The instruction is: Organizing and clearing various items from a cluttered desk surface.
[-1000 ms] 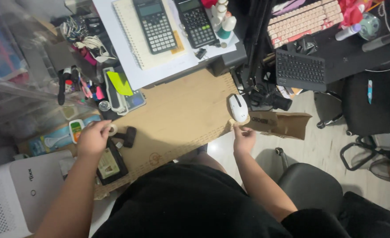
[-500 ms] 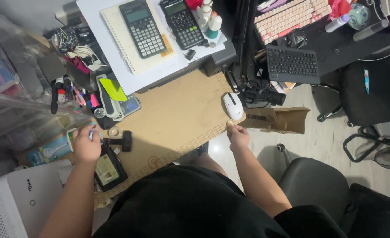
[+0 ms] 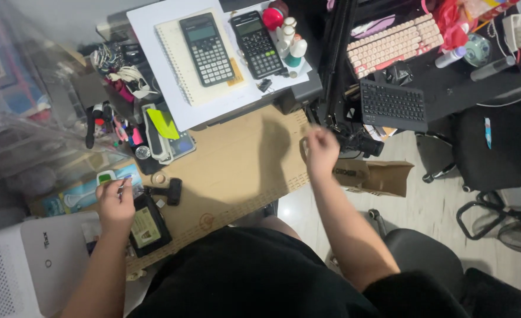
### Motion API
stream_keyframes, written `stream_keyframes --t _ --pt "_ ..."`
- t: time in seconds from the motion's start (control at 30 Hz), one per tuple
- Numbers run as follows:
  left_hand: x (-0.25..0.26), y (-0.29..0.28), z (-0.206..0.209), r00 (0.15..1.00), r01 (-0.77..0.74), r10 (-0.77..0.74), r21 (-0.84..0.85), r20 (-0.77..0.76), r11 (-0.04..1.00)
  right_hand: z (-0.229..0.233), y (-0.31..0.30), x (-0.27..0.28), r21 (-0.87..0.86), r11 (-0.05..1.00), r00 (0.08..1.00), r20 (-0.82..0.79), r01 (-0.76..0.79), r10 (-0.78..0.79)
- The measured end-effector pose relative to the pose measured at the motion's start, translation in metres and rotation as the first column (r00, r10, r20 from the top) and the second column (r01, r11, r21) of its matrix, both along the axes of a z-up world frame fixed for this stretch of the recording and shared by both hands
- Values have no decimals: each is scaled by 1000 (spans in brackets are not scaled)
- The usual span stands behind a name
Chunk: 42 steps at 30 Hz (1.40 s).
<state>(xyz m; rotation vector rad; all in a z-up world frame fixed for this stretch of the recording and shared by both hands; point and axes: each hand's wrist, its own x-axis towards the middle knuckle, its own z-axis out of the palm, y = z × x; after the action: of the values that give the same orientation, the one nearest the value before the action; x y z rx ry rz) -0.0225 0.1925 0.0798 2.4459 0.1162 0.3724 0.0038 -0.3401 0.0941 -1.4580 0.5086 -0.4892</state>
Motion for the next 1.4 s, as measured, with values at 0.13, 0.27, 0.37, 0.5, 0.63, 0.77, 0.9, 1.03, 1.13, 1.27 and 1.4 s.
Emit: stream_keyframes --t 0.13,0.27,0.37,0.5,0.63,0.77,0.9,1.03,1.13,1.27,1.4 --pt "-12 6 3 998 -53 50 -94 -34 994 53 -5 100 -72 997 998 43 38 -35" --pt "-23 14 -6 999 -29 30 -66 15 997 76 -2 153 -94 991 994 -45 90 -95" --pt "-27 17 -7 999 -35 36 -39 19 999 59 -6 168 -189 970 987 -28 152 -161" --pt "-30 14 5 1000 -27 27 -20 0 999 65 -2 148 -187 957 973 -14 223 -230" --pt "-27 -6 28 997 55 -52 -75 50 996 46 1 70 -149 982 974 211 112 -79" --pt "-13 -25 20 984 176 -168 -199 59 964 24 16 -47 -40 997 977 -199 71 -77" --pt "0 -55 24 960 280 -278 -169 34 945 -20 -16 -137 -4 975 934 -287 221 -213" --pt "7 -98 31 944 319 -330 -258 1 912 -40 -85 -171 125 878 873 -240 462 -425" --pt "6 -123 35 939 342 -339 -277 63 898 -56 -163 -165 216 800 828 -107 559 -550" --pt "-4 -159 36 941 332 -335 -363 56 871 -104 -301 -127 162 820 827 41 548 -561" --pt "-10 -198 19 958 280 -281 -362 52 889 -65 -358 -58 151 860 871 -158 487 -466"
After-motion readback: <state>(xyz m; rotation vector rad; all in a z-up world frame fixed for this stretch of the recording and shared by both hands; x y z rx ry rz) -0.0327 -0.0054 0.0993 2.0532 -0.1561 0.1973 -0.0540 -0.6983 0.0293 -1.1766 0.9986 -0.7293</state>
